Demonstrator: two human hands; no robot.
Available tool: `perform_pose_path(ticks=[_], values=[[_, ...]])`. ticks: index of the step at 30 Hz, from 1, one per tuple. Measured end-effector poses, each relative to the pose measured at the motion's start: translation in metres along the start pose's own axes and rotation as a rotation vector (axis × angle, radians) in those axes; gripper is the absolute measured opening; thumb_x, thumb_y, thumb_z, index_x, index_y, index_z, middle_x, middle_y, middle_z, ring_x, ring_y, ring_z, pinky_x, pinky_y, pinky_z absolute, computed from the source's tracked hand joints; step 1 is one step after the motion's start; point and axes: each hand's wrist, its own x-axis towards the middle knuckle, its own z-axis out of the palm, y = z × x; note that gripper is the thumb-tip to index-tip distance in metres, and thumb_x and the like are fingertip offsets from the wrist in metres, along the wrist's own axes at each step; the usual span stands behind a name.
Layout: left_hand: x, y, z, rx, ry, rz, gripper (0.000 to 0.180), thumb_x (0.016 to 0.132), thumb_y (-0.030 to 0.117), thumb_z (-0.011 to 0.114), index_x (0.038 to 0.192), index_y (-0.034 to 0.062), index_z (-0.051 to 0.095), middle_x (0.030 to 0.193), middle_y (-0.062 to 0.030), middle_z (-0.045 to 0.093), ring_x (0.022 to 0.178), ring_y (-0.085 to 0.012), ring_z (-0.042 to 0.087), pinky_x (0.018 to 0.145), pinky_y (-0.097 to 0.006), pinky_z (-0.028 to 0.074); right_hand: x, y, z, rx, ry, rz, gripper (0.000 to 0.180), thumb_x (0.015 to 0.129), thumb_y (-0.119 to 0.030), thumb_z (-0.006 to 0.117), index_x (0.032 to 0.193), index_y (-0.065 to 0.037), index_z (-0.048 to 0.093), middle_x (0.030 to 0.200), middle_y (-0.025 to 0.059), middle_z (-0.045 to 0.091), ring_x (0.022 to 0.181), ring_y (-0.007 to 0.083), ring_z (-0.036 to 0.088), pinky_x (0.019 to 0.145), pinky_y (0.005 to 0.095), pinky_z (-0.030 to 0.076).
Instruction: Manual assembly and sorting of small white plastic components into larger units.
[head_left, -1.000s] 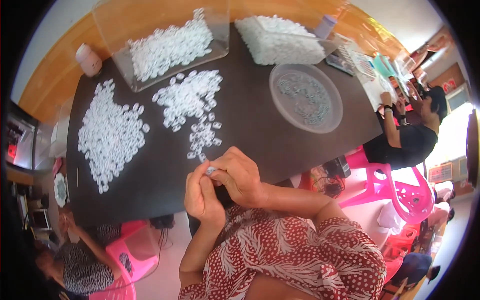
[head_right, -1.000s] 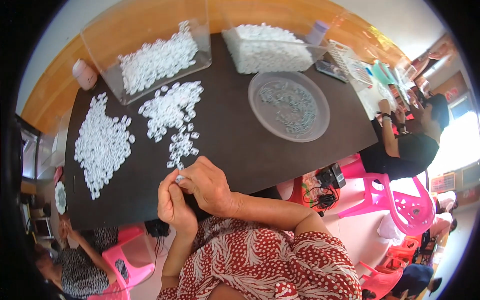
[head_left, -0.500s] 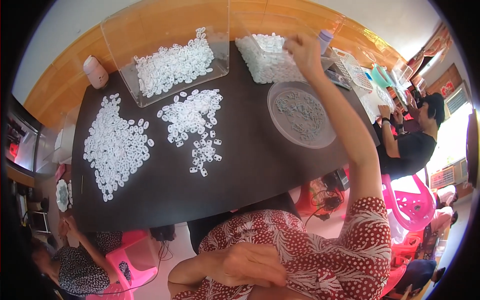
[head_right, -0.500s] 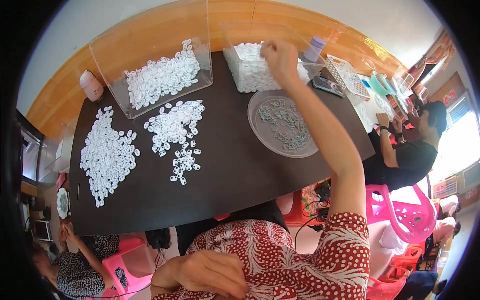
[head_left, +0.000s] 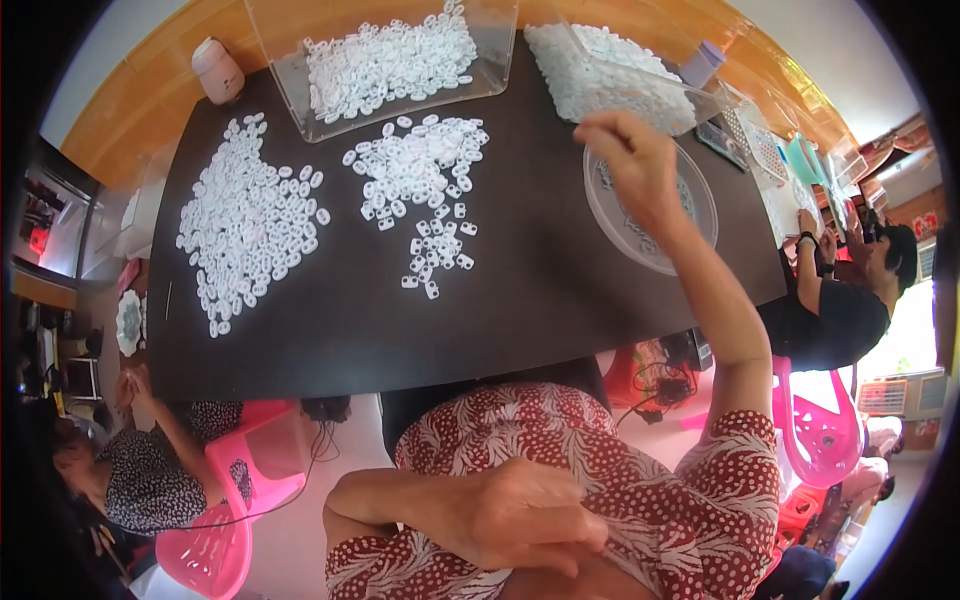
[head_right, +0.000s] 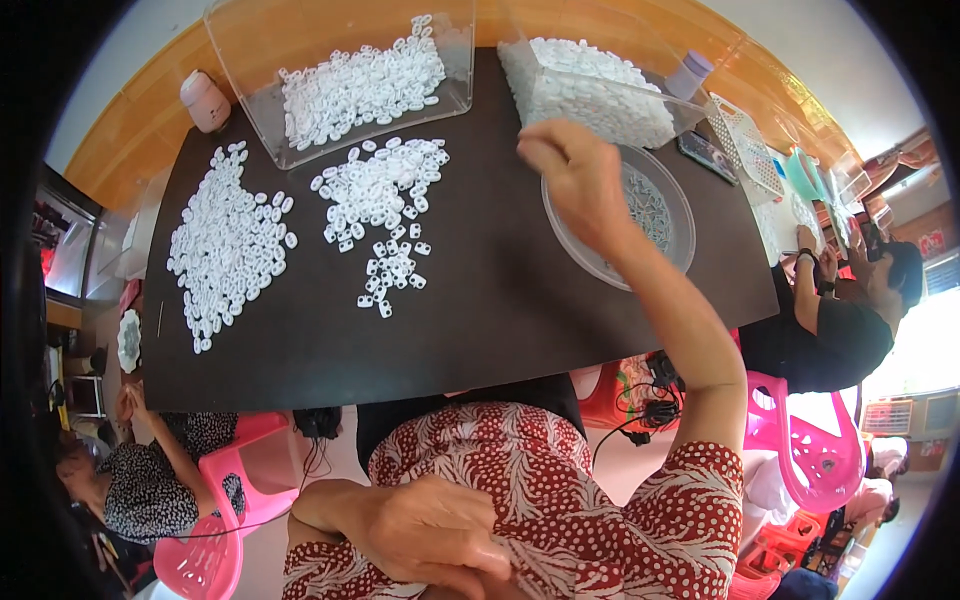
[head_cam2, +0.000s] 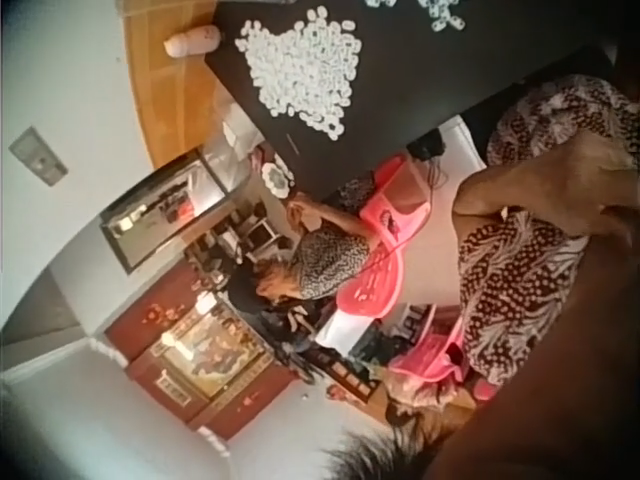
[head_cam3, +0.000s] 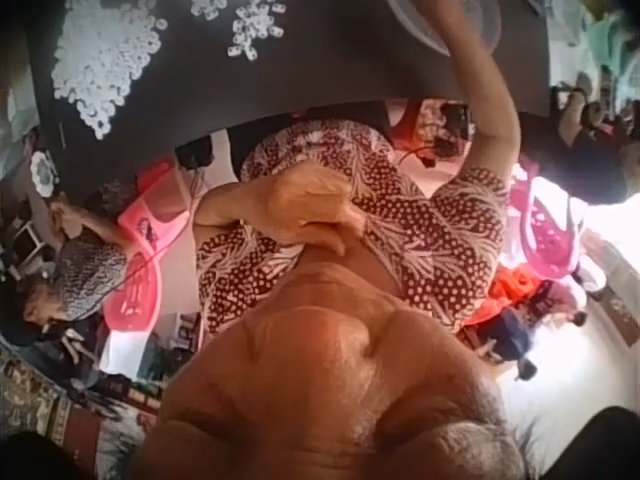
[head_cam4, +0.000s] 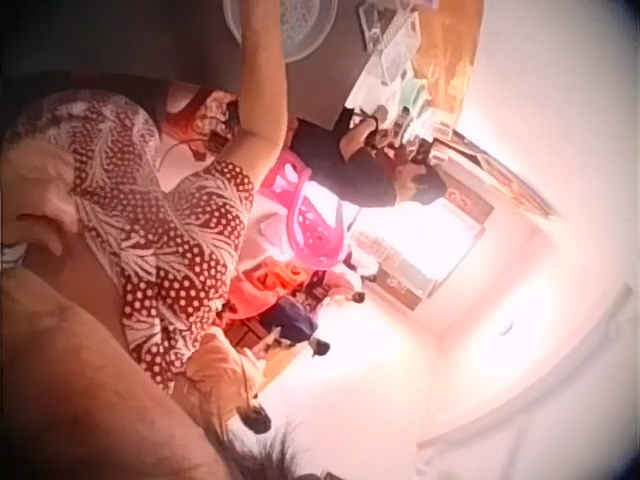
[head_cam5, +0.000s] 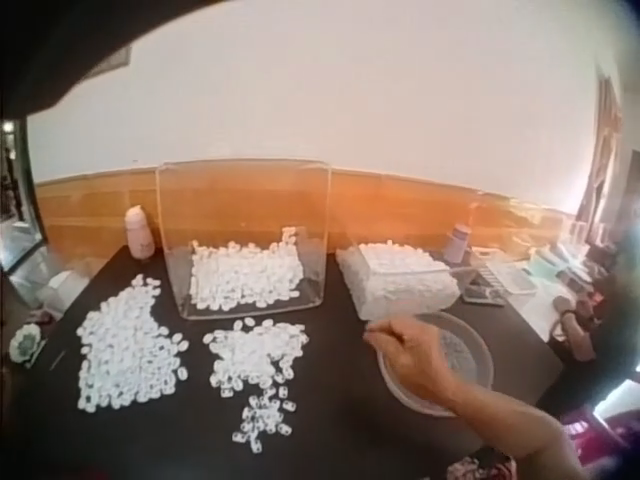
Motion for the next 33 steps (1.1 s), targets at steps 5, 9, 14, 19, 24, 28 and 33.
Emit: perform_pose_path(ticks=[5, 9, 14, 19, 24, 28, 33], values=[[-0.012, -0.009, 0.004, 0.056, -0.1, 0.061, 0.024, 0.083, 0.013, 0.06, 0.098, -0.0058, 0.058, 0.091, -0.0155, 0.06, 0.074, -0.0271, 0.057, 0.064, -0.035, 0.046, -0.038, 0.005, 0.039, 0.018, -0.239, -0.133, 0.008, 0.078, -0.004, 0.064, 0.085, -0.001, 0.065, 0.081, 0.012, 0.064, 0.077, 0.0263, 0.06, 0.069, 0.034, 0.048], [-0.009, -0.007, 0.009, 0.118, -0.137, -0.008, 0.02, 0.084, 0.012, 0.058, 0.095, -0.0042, 0.057, 0.095, -0.0153, 0.058, 0.084, -0.0285, 0.055, 0.074, -0.038, 0.044, -0.047, 0.012, 0.072, -0.076, -0.333, -0.281, 0.01, 0.074, -0.006, 0.066, 0.083, -0.003, 0.065, 0.078, 0.0106, 0.062, 0.074, 0.0288, 0.057, 0.067, 0.0378, 0.046], [-0.019, -0.016, 0.011, -0.221, -0.099, -0.05, 0.016, 0.083, 0.014, 0.061, 0.082, 0.0005, 0.051, 0.089, -0.0124, 0.053, 0.082, -0.0291, 0.052, 0.074, -0.039, 0.041, -0.049, 0.007, 0.097, -0.149, -0.331, -0.296, 0.013, 0.071, -0.01, 0.069, 0.081, -0.004, 0.064, 0.071, 0.0081, 0.058, 0.073, 0.0274, 0.054, 0.066, 0.038, 0.044], [-0.031, -0.015, -0.002, -0.204, -0.189, -0.024, 0.02, 0.086, 0.019, 0.059, 0.083, 0.0015, 0.05, 0.089, -0.0119, 0.051, 0.082, -0.0289, 0.051, 0.075, -0.039, 0.04, -0.051, 0.009, 0.105, -0.141, -0.392, -0.191, 0.012, 0.072, -0.009, 0.068, 0.078, -0.004, 0.059, 0.068, 0.0072, 0.056, 0.073, 0.0274, 0.054, 0.067, 0.0385, 0.042], [-0.026, -0.012, 0.005, -0.038, -0.082, -0.028, 0.022, 0.086, 0.02, 0.06, 0.086, 0.0015, 0.048, 0.088, -0.0115, 0.05, 0.081, -0.0296, 0.05, 0.072, -0.039, 0.039, -0.045, 0.006, 0.105, -0.134, -0.471, -0.121, 0.011, 0.072, -0.009, 0.066, 0.077, -0.004, 0.058, 0.074, 0.0096, 0.059, 0.075, 0.0285, 0.056, 0.07, 0.038, 0.044], [-0.033, -0.014, -0.006, -0.301, -0.156, -0.087, 0.023, 0.085, 0.02, 0.062, 0.078, 0.0025, 0.048, 0.08, -0.0109, 0.049, 0.075, -0.03, 0.048, 0.066, -0.038, 0.039, -0.044, 0.008, 0.108, -0.04, -0.456, -0.044, 0.013, 0.072, -0.009, 0.067, 0.078, -0.002, 0.058, 0.07, 0.0105, 0.059, 0.068, 0.0238, 0.059, 0.065, 0.034, 0.047], [-0.047, -0.007, -0.039, -0.09, 0.27, -0.168, 0.016, 0.081, 0.012, 0.069, 0.083, -0.0006, 0.059, 0.075, -0.0076, 0.059, 0.064, -0.0202, 0.057, 0.061, -0.031, 0.046, -0.049, -0.011, 0.092, 0.057, -0.48, 0.087, 0.013, 0.073, -0.01, 0.067, 0.078, 0.0, 0.06, 0.068, 0.009, 0.06, 0.065, 0.0186, 0.059, 0.062, 0.0309, 0.047]])
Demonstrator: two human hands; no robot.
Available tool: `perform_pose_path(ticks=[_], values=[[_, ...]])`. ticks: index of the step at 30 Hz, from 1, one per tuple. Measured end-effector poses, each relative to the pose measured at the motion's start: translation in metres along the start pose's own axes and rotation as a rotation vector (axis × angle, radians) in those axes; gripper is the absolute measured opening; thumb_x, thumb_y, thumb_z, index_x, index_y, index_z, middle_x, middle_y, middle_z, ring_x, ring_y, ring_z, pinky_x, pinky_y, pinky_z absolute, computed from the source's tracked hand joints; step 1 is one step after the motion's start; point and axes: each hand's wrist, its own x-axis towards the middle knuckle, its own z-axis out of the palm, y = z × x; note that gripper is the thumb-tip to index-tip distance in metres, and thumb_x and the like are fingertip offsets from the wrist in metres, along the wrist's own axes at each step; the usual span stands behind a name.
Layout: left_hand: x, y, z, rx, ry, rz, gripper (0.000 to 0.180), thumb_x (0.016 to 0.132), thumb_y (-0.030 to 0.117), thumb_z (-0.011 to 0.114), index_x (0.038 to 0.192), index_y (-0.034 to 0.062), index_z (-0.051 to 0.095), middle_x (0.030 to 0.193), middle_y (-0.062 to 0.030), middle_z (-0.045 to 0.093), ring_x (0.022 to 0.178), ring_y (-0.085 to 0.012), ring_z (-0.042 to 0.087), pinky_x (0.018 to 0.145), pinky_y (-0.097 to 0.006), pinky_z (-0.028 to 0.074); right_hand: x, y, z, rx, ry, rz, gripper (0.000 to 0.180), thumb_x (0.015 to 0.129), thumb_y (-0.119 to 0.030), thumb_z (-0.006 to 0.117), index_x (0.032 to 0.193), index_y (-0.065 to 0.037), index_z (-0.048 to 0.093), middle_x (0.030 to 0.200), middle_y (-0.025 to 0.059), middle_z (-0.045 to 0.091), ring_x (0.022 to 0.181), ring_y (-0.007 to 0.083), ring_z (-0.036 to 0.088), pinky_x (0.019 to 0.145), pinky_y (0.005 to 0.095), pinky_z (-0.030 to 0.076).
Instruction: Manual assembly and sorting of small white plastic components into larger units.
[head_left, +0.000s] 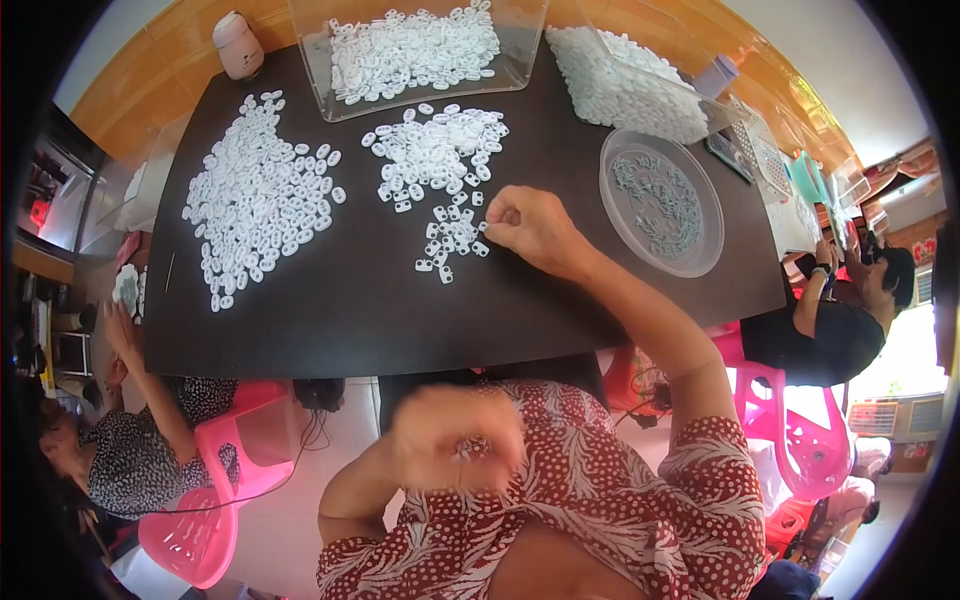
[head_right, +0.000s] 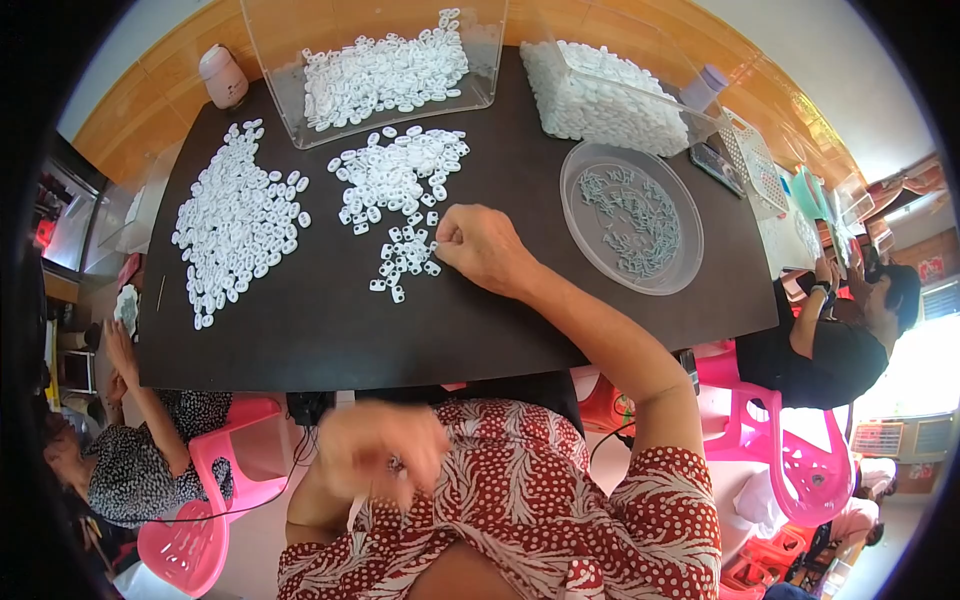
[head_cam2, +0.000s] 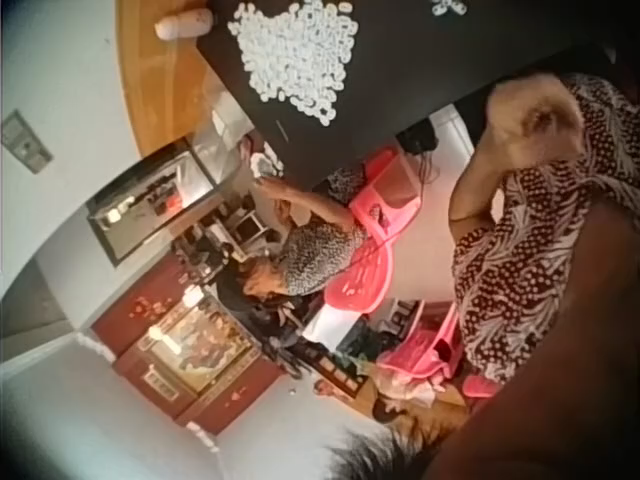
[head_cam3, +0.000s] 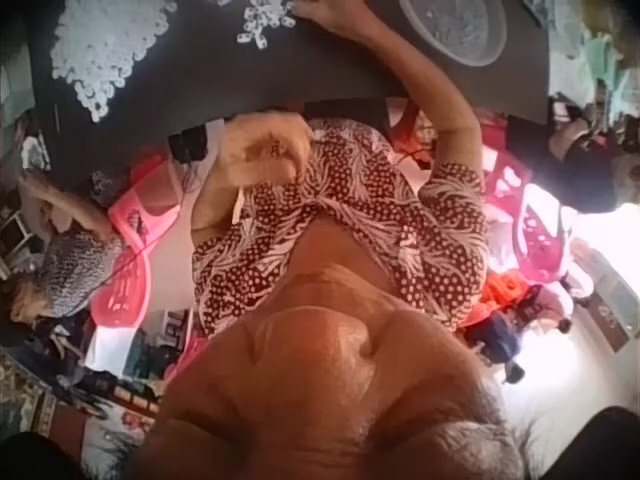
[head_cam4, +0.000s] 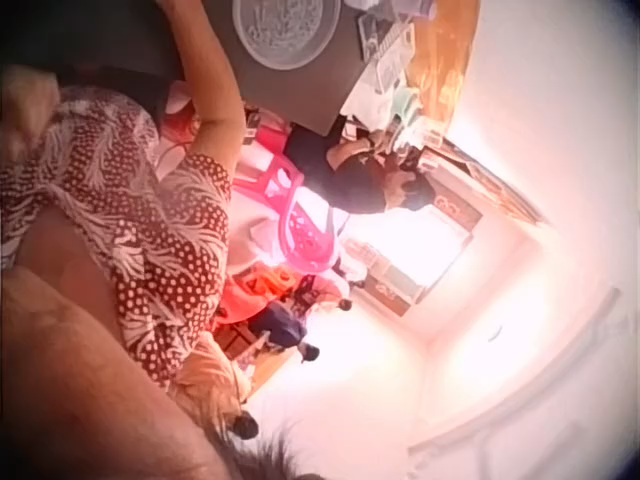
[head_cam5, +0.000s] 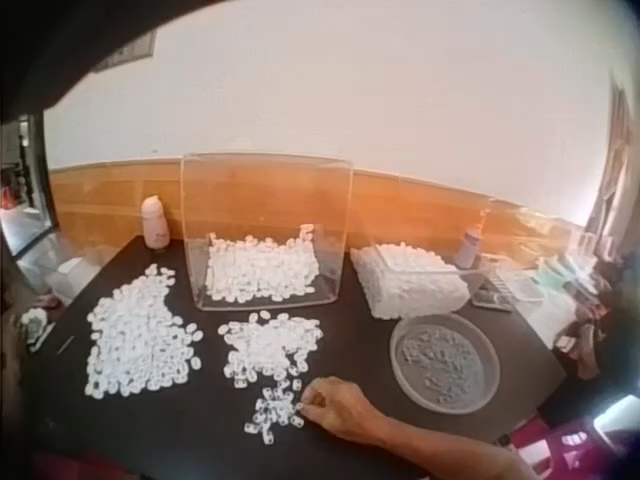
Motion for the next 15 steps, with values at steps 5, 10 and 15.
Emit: perform_pose_path(ticks=[5, 10, 15], values=[[0.01, -0.045, -0.013, 0.319, 0.976, -0.057, 0.023, 0.087, 0.009, 0.063, 0.104, -0.0047, 0.057, 0.084, -0.0075, 0.062, 0.071, -0.0093, 0.055, 0.063, -0.02, 0.046, -0.03, -0.033, -0.005, 0.468, -0.068, 0.203, 0.014, 0.074, -0.008, 0.07, 0.08, 0.0, 0.061, 0.071, -0.0001, 0.059, 0.066, 0.0057, 0.053, 0.061, 0.0227, 0.046], [0.021, -0.058, -0.013, 0.101, 0.994, -0.05, 0.022, 0.086, 0.007, 0.063, 0.104, -0.0043, 0.059, 0.084, -0.0052, 0.062, 0.072, -0.0084, 0.057, 0.065, -0.02, 0.048, -0.047, -0.05, 0.0, 0.613, -0.149, 0.231, 0.015, 0.08, -0.005, 0.069, 0.088, 0.001, 0.058, 0.081, 0.0002, 0.059, 0.072, 0.0043, 0.054, 0.063, 0.0193, 0.044], [0.032, -0.058, -0.015, 0.067, 1.012, -0.133, 0.01, 0.083, 0.0, 0.063, 0.093, -0.0023, 0.063, 0.08, -0.0031, 0.062, 0.069, -0.0081, 0.057, 0.065, -0.019, 0.047, -0.055, -0.049, 0.012, 0.663, -0.021, 0.176, 0.012, 0.081, -0.007, 0.064, 0.088, 0.001, 0.061, 0.076, 0.0036, 0.062, 0.072, 0.0078, 0.058, 0.063, 0.0241, 0.048]])
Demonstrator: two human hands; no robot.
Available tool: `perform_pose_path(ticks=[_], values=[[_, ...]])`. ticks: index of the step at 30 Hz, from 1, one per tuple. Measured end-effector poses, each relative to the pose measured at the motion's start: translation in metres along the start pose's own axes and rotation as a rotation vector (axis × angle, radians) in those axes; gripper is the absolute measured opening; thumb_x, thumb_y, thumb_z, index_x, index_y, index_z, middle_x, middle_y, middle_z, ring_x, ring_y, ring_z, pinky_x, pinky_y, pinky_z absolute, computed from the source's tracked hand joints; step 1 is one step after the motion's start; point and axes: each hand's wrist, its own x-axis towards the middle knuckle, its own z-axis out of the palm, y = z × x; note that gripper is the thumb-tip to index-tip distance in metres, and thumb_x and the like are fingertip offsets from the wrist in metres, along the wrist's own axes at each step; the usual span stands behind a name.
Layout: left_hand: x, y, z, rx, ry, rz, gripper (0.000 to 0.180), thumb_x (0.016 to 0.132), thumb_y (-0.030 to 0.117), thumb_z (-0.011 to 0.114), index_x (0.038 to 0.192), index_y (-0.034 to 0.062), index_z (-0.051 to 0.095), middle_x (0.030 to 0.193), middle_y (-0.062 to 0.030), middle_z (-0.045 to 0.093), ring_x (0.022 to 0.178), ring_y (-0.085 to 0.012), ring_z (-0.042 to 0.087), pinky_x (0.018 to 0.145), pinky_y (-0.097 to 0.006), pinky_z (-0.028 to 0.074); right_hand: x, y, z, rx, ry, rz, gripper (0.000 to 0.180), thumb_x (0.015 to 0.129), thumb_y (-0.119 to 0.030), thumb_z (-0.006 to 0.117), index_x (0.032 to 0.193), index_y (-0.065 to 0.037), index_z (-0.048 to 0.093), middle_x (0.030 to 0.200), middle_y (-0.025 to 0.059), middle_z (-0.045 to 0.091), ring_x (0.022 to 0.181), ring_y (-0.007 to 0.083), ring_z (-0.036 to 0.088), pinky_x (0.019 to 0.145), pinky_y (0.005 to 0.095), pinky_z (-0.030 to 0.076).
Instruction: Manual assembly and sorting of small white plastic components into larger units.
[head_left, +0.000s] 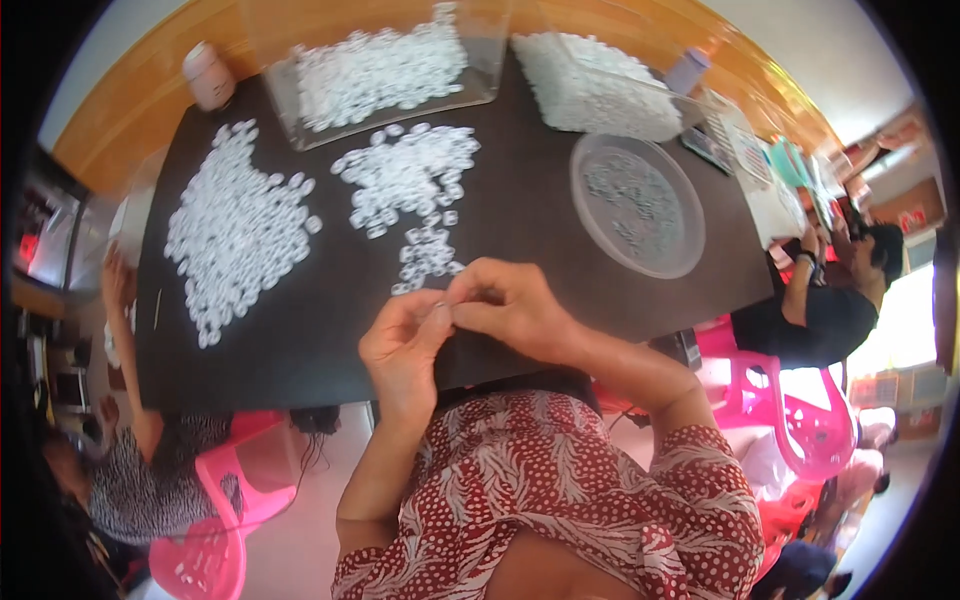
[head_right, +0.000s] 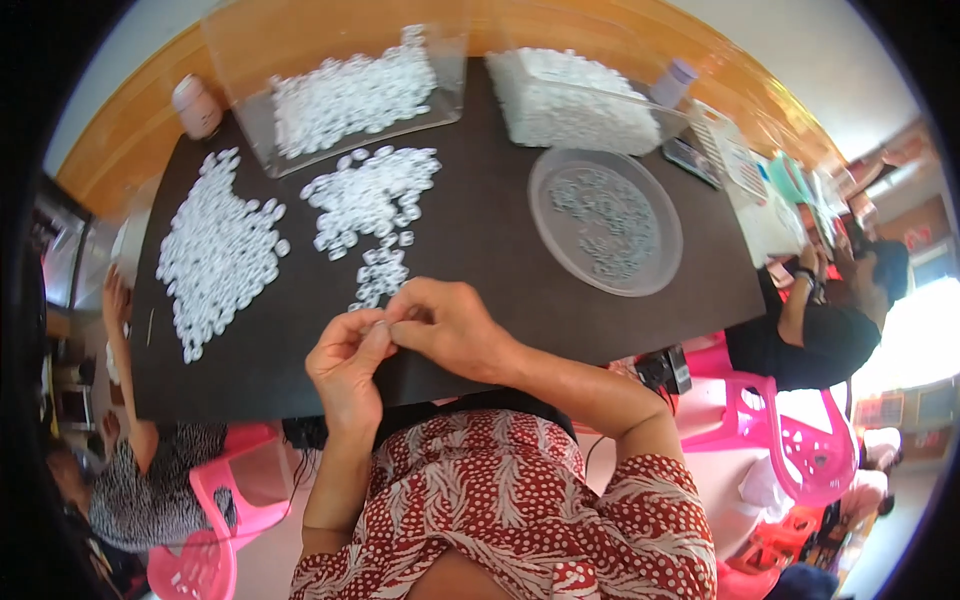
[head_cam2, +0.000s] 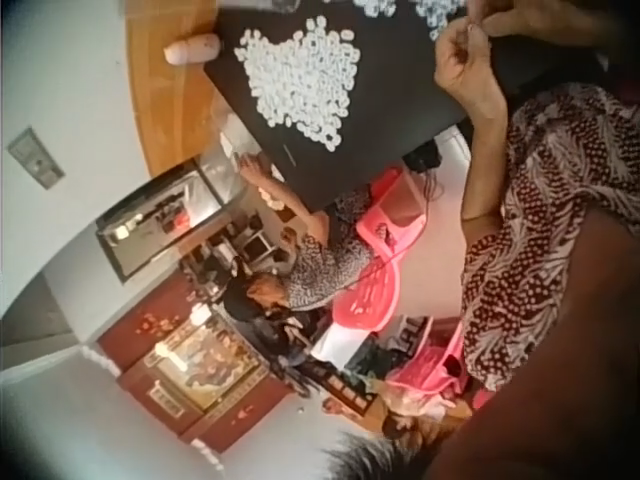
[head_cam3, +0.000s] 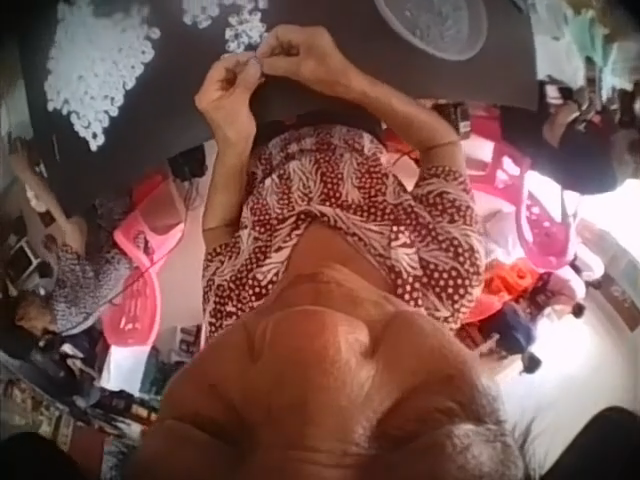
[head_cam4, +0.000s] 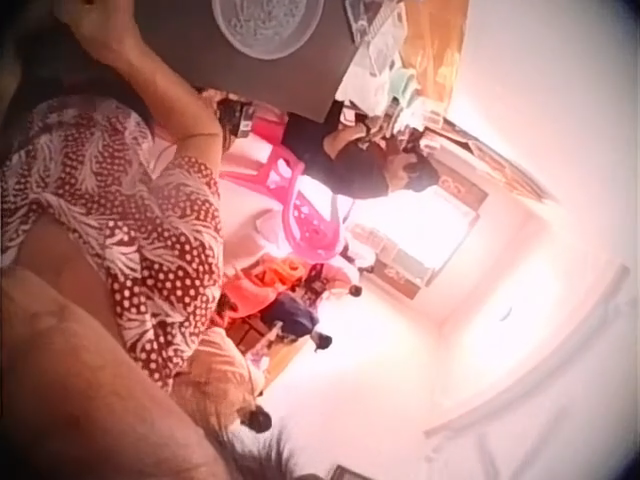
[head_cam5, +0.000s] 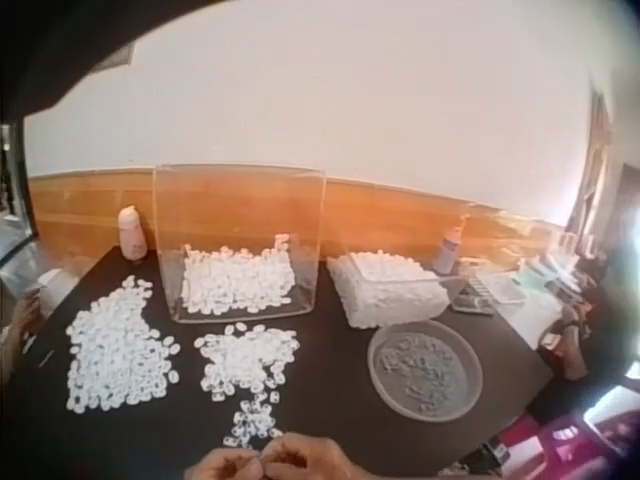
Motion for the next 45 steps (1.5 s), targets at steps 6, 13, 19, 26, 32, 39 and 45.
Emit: perform_pose_path(ticks=[6, 13, 19, 26, 32, 39, 45], values=[[-0.003, 0.0, -0.003, 0.081, 0.002, 0.09, 0.009, 0.089, 0.007, 0.059, 0.088, -0.0018, 0.057, 0.076, -0.0072, 0.06, 0.058, -0.0087, 0.05, 0.058, -0.019, 0.042, -0.009, -0.015, -0.028, -0.414, 0.016, -0.318, 0.008, 0.082, -0.004, 0.063, 0.09, 0.0, 0.064, 0.085, 0.0045, 0.062, 0.08, 0.0111, 0.057, 0.071, 0.0259, 0.046], [-0.004, -0.003, -0.006, 0.085, -0.107, 0.045, 0.015, 0.091, 0.013, 0.058, 0.093, -0.0022, 0.056, 0.075, -0.0071, 0.06, 0.055, -0.0084, 0.05, 0.056, -0.019, 0.042, -0.001, -0.001, -0.162, -0.852, 0.539, -0.065, 0.012, 0.077, -0.006, 0.064, 0.088, -0.002, 0.068, 0.08, 0.0082, 0.067, 0.071, 0.0151, 0.061, 0.065, 0.0285, 0.047], [-0.009, -0.011, 0.0, 0.122, -0.155, 0.053, 0.019, 0.091, 0.013, 0.058, 0.1, -0.0029, 0.057, 0.075, -0.0066, 0.06, 0.057, -0.008, 0.052, 0.058, -0.019, 0.043, 0.018, 0.033, -0.188, -1.133, 0.453, -0.241, 0.01, 0.072, -0.007, 0.062, 0.08, -0.007, 0.069, 0.076, 0.0131, 0.063, 0.08, 0.033, 0.06, 0.07, 0.0431, 0.048], [-0.009, -0.017, -0.005, 0.097, -0.154, 0.041, 0.019, 0.09, 0.013, 0.059, 0.1, -0.0032, 0.059, 0.075, -0.0074, 0.061, 0.057, -0.0082, 0.052, 0.056, -0.019, 0.043, 0.03, 0.039, -0.181, -1.304, 0.374, -0.173, 0.004, 0.072, -0.008, 0.063, 0.075, -0.008, 0.065, 0.078, 0.0136, 0.061, 0.083, 0.0341, 0.057, 0.07, 0.0452, 0.047], [-0.006, -0.02, -0.005, 0.069, -0.167, 0.033, 0.019, 0.09, 0.012, 0.059, 0.102, -0.0035, 0.059, 0.076, -0.0087, 0.062, 0.057, -0.0088, 0.053, 0.057, -0.019, 0.043, 0.031, 0.047, -0.185, -1.351, 0.33, -0.24, 0.004, 0.07, -0.005, 0.061, 0.073, -0.004, 0.059, 0.08, 0.0146, 0.06, 0.082, 0.0348, 0.057, 0.069, 0.0452, 0.047], [-0.005, -0.014, -0.001, -0.039, -0.098, 0.013, 0.016, 0.09, 0.008, 0.058, 0.101, -0.0037, 0.053, 0.079, -0.0124, 0.064, 0.057, -0.0116, 0.056, 0.059, -0.022, 0.046, 0.025, 0.042, -0.184, -1.455, 0.319, -0.384, 0.016, 0.063, 0.005, 0.055, 0.077, -0.003, 0.054, 0.08, 0.0167, 0.059, 0.08, 0.0366, 0.055, 0.07, 0.045, 0.046], [-0.002, -0.015, -0.003, -0.092, -0.121, -0.031, 0.015, 0.089, 0.007, 0.058, 0.1, -0.0033, 0.055, 0.08, -0.0137, 0.064, 0.059, -0.0127, 0.057, 0.06, -0.023, 0.046, 0.0, -0.02, -0.124, -0.973, 0.328, -0.277, 0.01, 0.075, 0.001, 0.063, 0.084, -0.002, 0.059, 0.083, 0.0123, 0.06, 0.08, 0.0292, 0.058, 0.07, 0.0357, 0.046]])
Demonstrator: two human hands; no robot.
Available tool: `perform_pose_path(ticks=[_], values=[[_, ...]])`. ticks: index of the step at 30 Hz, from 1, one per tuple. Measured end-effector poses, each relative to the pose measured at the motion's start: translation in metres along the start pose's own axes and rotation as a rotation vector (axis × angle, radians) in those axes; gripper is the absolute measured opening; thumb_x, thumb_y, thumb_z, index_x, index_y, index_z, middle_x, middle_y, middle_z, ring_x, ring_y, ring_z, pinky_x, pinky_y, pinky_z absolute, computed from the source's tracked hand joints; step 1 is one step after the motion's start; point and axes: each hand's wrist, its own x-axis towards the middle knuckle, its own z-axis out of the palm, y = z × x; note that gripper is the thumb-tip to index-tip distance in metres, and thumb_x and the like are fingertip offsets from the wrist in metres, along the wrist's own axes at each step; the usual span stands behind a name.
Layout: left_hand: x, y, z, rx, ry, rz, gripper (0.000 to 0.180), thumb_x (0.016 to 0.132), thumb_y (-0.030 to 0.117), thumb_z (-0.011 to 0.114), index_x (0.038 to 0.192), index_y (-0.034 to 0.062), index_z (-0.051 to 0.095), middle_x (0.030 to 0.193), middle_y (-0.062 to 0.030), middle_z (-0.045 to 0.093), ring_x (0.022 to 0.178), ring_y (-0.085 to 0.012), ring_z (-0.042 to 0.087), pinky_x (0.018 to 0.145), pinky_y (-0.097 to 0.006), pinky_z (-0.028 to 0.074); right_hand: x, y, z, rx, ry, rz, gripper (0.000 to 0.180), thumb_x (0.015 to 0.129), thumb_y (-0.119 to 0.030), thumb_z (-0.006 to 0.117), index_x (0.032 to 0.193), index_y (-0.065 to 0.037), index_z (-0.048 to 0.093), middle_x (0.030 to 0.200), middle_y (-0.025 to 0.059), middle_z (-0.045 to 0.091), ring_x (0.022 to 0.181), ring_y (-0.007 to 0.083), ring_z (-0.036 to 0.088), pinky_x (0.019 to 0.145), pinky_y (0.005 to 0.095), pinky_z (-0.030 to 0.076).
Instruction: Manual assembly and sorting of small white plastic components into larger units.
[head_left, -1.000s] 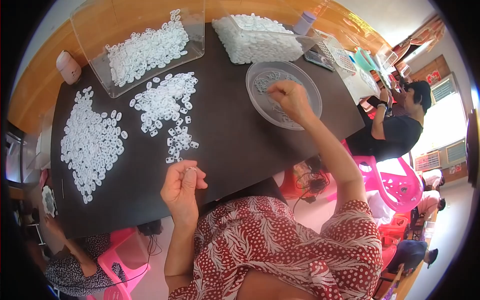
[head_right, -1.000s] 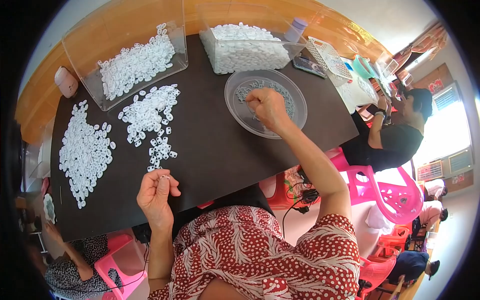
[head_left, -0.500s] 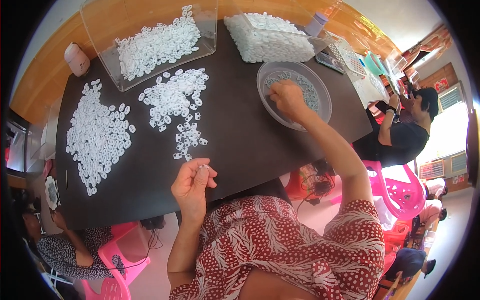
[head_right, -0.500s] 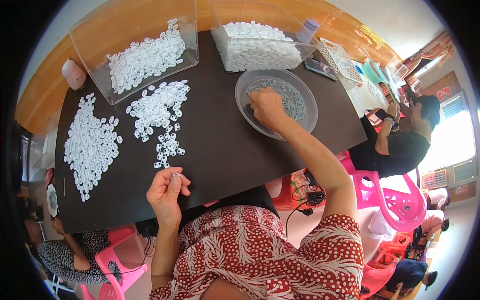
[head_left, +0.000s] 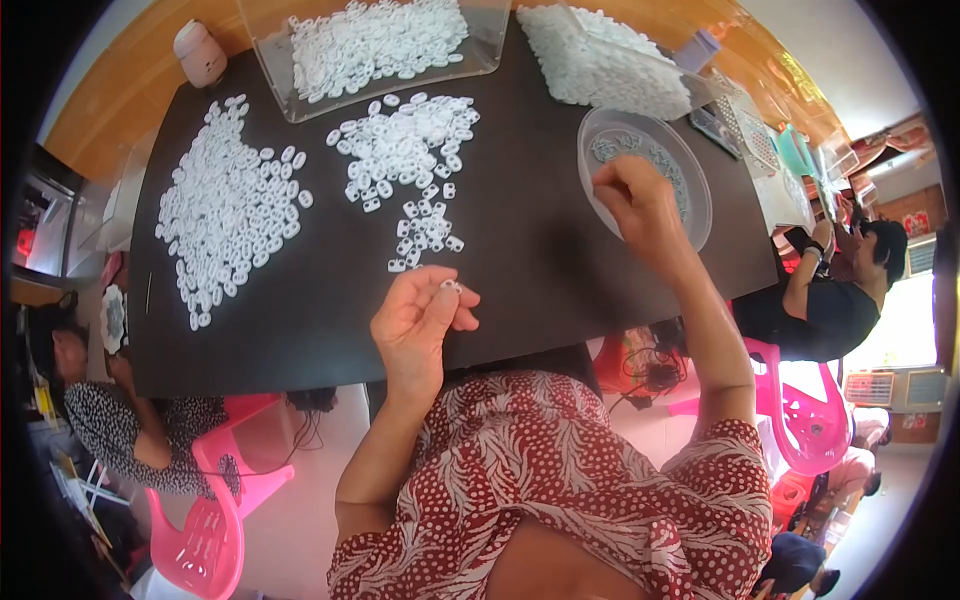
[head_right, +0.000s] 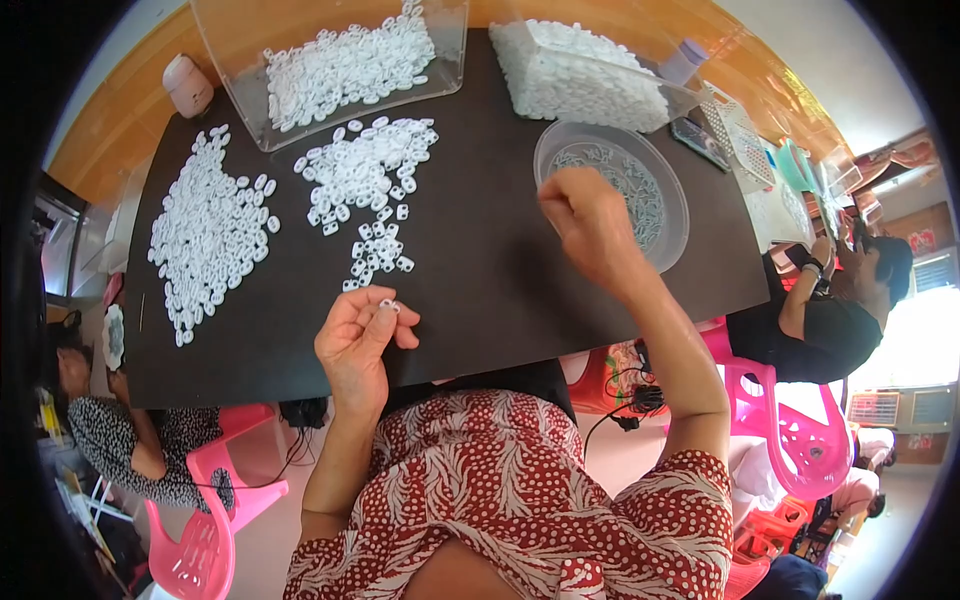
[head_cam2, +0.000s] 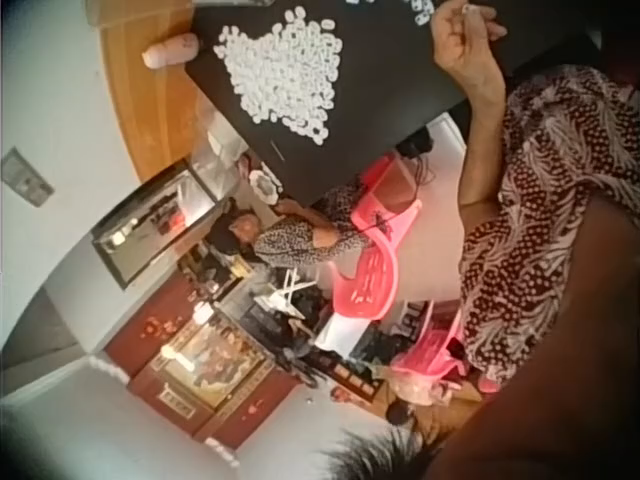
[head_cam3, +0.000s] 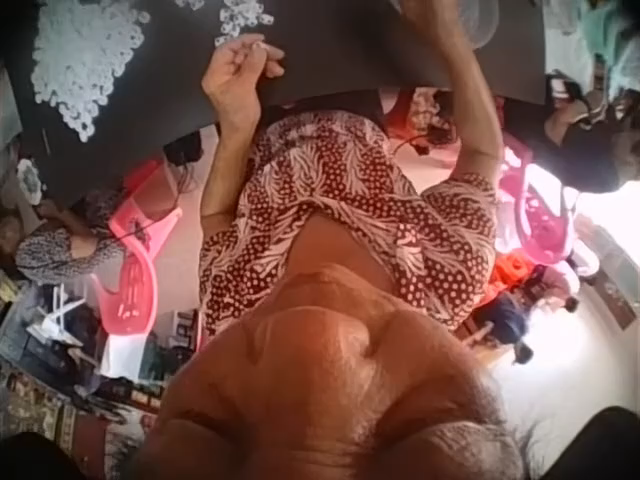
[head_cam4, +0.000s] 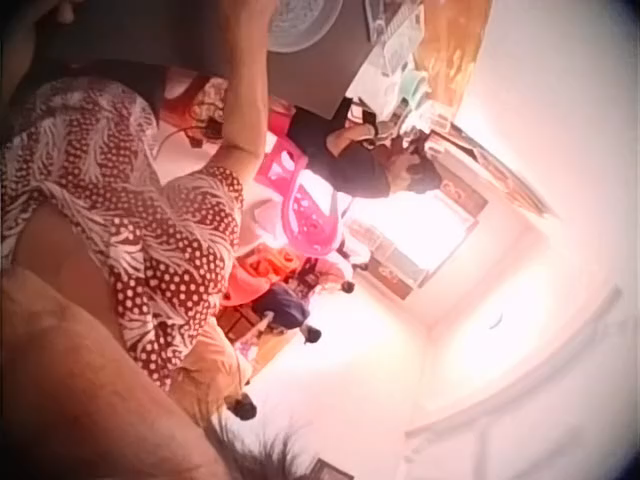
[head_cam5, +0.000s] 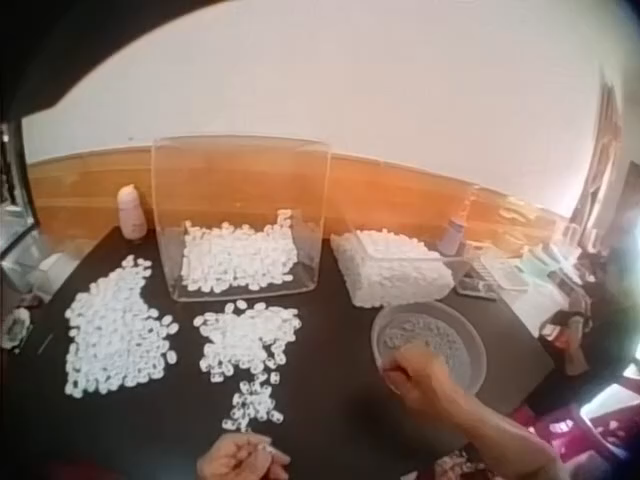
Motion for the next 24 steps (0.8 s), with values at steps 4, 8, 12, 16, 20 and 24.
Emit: perform_pose_path(ticks=[4, 8, 12, 16, 20, 24], values=[[0.0, -0.002, -0.002, 0.013, -0.056, 0.008, 0.018, 0.091, 0.006, 0.054, 0.107, -0.0042, 0.055, 0.085, -0.0123, 0.063, 0.064, -0.0124, 0.058, 0.061, -0.023, 0.048, -0.015, -0.049, 0.02, 0.422, -0.188, 0.08, 0.012, 0.078, 0.001, 0.063, 0.089, -0.002, 0.062, 0.085, 0.0049, 0.059, 0.079, 0.0146, 0.057, 0.069, 0.0271, 0.046], [-0.004, 0.001, 0.0, 0.029, -0.035, -0.006, 0.021, 0.092, 0.005, 0.053, 0.111, -0.0038, 0.053, 0.084, -0.0107, 0.063, 0.065, -0.0109, 0.056, 0.062, -0.022, 0.047, -0.019, -0.075, 0.05, 0.672, -0.351, 0.166, 0.011, 0.08, 0.0, 0.064, 0.091, -0.001, 0.06, 0.087, 0.0018, 0.059, 0.08, 0.0078, 0.056, 0.072, 0.0229, 0.046], [-0.009, 0.005, 0.0, 0.101, -0.011, 0.044, 0.026, 0.091, 0.005, 0.055, 0.114, -0.0065, 0.051, 0.081, -0.0113, 0.063, 0.061, -0.0099, 0.054, 0.06, -0.019, 0.044, -0.022, -0.082, 0.059, 0.764, -0.431, 0.191, 0.011, 0.082, -0.001, 0.064, 0.092, 0.001, 0.059, 0.086, 0.0025, 0.06, 0.081, 0.007, 0.056, 0.073, 0.0228, 0.047], [-0.01, 0.005, -0.002, 0.123, -0.037, 0.031, 0.026, 0.092, 0.004, 0.054, 0.115, -0.0064, 0.05, 0.081, -0.0096, 0.062, 0.061, -0.0088, 0.052, 0.06, -0.019, 0.044, -0.021, -0.086, 0.063, 0.775, -0.444, 0.2, 0.012, 0.082, -0.001, 0.064, 0.092, 0.001, 0.059, 0.085, 0.0026, 0.061, 0.08, 0.0069, 0.057, 0.072, 0.0231, 0.048], [-0.011, 0.004, -0.004, 0.188, -0.051, 0.03, 0.025, 0.092, 0.003, 0.052, 0.117, -0.0021, 0.05, 0.08, -0.0059, 0.06, 0.063, -0.0065, 0.051, 0.058, -0.019, 0.043, -0.021, -0.09, 0.062, 0.804, -0.458, 0.22, 0.011, 0.081, 0.0, 0.064, 0.092, 0.001, 0.059, 0.085, 0.0027, 0.061, 0.08, 0.0069, 0.057, 0.071, 0.0232, 0.047], [-0.012, 0.003, -0.005, 0.231, -0.046, 0.06, 0.025, 0.092, 0.003, 0.052, 0.117, -0.0007, 0.051, 0.079, -0.0048, 0.06, 0.062, -0.006, 0.051, 0.056, -0.018, 0.043, -0.021, -0.092, 0.061, 0.789, -0.479, 0.208, 0.011, 0.081, 0.0, 0.064, 0.091, 0.001, 0.059, 0.084, 0.0028, 0.061, 0.079, 0.0071, 0.057, 0.071, 0.0231, 0.047]])
